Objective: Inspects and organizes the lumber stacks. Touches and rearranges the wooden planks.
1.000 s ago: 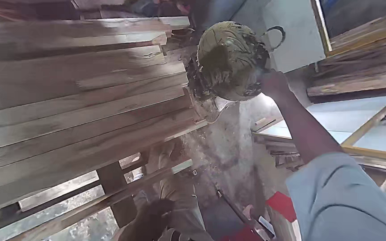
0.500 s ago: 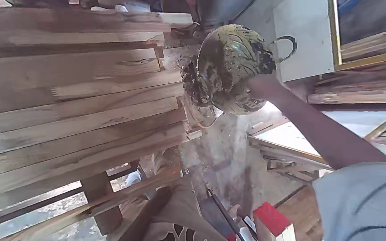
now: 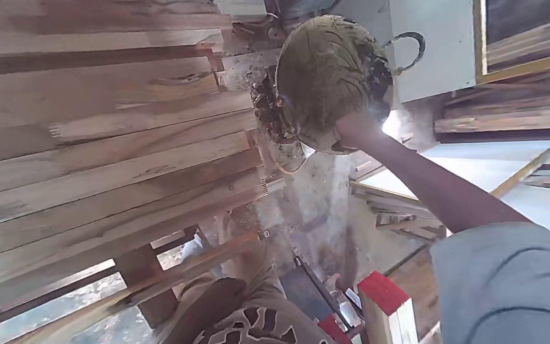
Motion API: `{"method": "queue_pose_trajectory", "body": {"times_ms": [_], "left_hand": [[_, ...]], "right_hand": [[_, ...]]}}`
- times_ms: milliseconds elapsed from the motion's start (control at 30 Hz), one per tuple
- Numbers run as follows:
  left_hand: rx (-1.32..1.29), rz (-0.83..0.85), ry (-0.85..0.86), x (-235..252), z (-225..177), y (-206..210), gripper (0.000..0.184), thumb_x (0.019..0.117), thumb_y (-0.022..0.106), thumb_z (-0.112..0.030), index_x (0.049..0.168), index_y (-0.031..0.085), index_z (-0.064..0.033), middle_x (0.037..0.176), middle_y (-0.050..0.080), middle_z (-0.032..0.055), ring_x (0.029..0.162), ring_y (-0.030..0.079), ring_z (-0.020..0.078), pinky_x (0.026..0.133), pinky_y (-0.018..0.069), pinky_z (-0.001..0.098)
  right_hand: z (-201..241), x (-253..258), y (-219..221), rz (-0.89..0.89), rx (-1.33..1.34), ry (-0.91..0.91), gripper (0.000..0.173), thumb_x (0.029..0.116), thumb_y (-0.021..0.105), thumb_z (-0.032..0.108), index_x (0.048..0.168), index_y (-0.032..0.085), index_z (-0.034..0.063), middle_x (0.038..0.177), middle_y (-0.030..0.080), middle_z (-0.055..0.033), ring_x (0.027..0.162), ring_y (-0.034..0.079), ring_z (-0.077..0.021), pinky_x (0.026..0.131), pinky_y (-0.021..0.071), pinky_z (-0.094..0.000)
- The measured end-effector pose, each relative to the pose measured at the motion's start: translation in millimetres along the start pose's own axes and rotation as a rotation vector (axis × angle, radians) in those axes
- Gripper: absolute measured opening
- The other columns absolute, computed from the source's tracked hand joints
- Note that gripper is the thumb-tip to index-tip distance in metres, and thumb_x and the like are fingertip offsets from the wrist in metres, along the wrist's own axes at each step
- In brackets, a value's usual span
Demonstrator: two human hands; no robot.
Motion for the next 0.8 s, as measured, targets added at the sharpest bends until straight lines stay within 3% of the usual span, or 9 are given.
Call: {"method": "queue_pose_trajectory", "body": {"times_ms": [100,200,300,367,433,500,567,733,800], "left_hand": [[0.072,-0.034,-0.020,6.5,9.8,2.4,0.044,0.1089,0.042,-0.040,0.111,0.068,-0.0049,0.105,0.072,0.0177,0.106,0.069,0.0361,0.094,0.0519,0.0602],[0.136,-0.078,-0.069,-0.9,9.6,-3.2,0.042,0.1089,0.042,-0.040,0.115,0.068,-0.0073,0.108,0.072,0.0163,0.107,0.069,0.0351,0.095,0.0518,0.0599],[0.117,-0.188,-0.067,-17.3,9.9,-11.1,0.041,0.1087,0.045,-0.039,0.126,0.069,-0.0118,0.116,0.073,0.0137,0.111,0.069,0.0320,0.099,0.0519,0.0573],[0.092,-0.251,-0.056,-30.7,19.6,-5.5,0.039,0.1083,0.046,-0.039,0.128,0.070,-0.0147,0.116,0.074,0.0113,0.111,0.069,0.0298,0.101,0.0521,0.0556],[0.066,-0.280,-0.081,-49.7,24.4,-1.4,0.039,0.1081,0.046,-0.038,0.125,0.071,-0.0135,0.116,0.073,0.0122,0.113,0.069,0.0304,0.101,0.0516,0.0567],[-0.036,-0.358,-0.117,-74.4,26.2,3.4,0.039,0.1083,0.049,-0.035,0.128,0.070,-0.0093,0.123,0.072,0.0149,0.118,0.067,0.0308,0.107,0.0481,0.0554],[-0.116,-0.472,-0.137,-94.7,41.3,22.7,0.036,0.1076,0.052,-0.034,0.127,0.071,-0.0102,0.122,0.072,0.0129,0.115,0.069,0.0277,0.106,0.0502,0.0530],[-0.152,-0.636,-0.188,-127.8,52.5,52.0,0.034,0.1082,0.051,-0.031,0.123,0.073,-0.0106,0.120,0.073,0.0133,0.114,0.069,0.0294,0.104,0.0508,0.0554],[-0.178,-0.642,-0.249,-143.7,59.0,64.7,0.039,0.1087,0.049,-0.038,0.123,0.072,-0.0092,0.119,0.072,0.0141,0.113,0.069,0.0299,0.103,0.0512,0.0549]], "right_hand": [[-31.8,-23.9,-24.0,0.058,-0.045,0.026,0.026,0.0841,0.078,0.022,0.100,0.071,0.0031,0.099,0.069,-0.0248,0.097,0.066,-0.0484,0.075,0.0494,-0.0710],[-64.3,-45.0,-28.2,0.032,0.005,0.149,0.018,0.0851,0.075,0.023,0.092,0.071,0.0060,0.097,0.070,-0.0227,0.095,0.067,-0.0460,0.070,0.0497,-0.0683],[-83.3,-58.6,10.2,-0.103,0.213,0.304,0.023,0.0879,0.072,0.022,0.103,0.070,0.0042,0.103,0.070,-0.0263,0.099,0.067,-0.0496,0.072,0.0505,-0.0699],[-81.6,-63.3,49.5,-0.182,0.288,0.330,0.021,0.0869,0.070,0.015,0.108,0.075,0.0129,0.109,0.071,-0.0231,0.101,0.068,-0.0462,0.071,0.0530,-0.0674],[-70.4,-78.8,68.0,-0.188,0.246,0.311,0.017,0.0845,0.071,0.007,0.101,0.075,0.0085,0.110,0.066,-0.0246,0.094,0.067,-0.0446,0.065,0.0543,-0.0625],[-62.7,-97.9,52.6,-0.233,0.149,0.236,0.010,0.0852,0.071,0.003,0.094,0.074,0.0035,0.104,0.067,-0.0262,0.090,0.068,-0.0458,0.063,0.0534,-0.0613],[-61.4,-102.1,33.9,-0.274,0.079,0.186,0.005,0.0862,0.071,0.004,0.091,0.073,0.0013,0.101,0.067,-0.0280,0.092,0.066,-0.0493,0.065,0.0515,-0.0634],[-43.9,-41.3,22.7,-0.169,0.025,0.147,0.023,0.0900,0.076,0.018,0.102,0.072,-0.0013,0.107,0.068,-0.0302,0.104,0.065,-0.0524,0.078,0.0504,-0.0704],[-8.8,-53.4,4.6,-0.003,0.017,0.123,0.036,0.0958,0.071,0.017,0.123,0.066,-0.0064,0.128,0.062,-0.0344,0.123,0.057,-0.0530,0.099,0.0426,-0.0699]]}}
Point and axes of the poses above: each hand's wrist, its own x-axis towards the middle knuckle, its own y-axis out of the palm, z = x × y, the point moved 4 cm from there along x, towards the middle knuckle
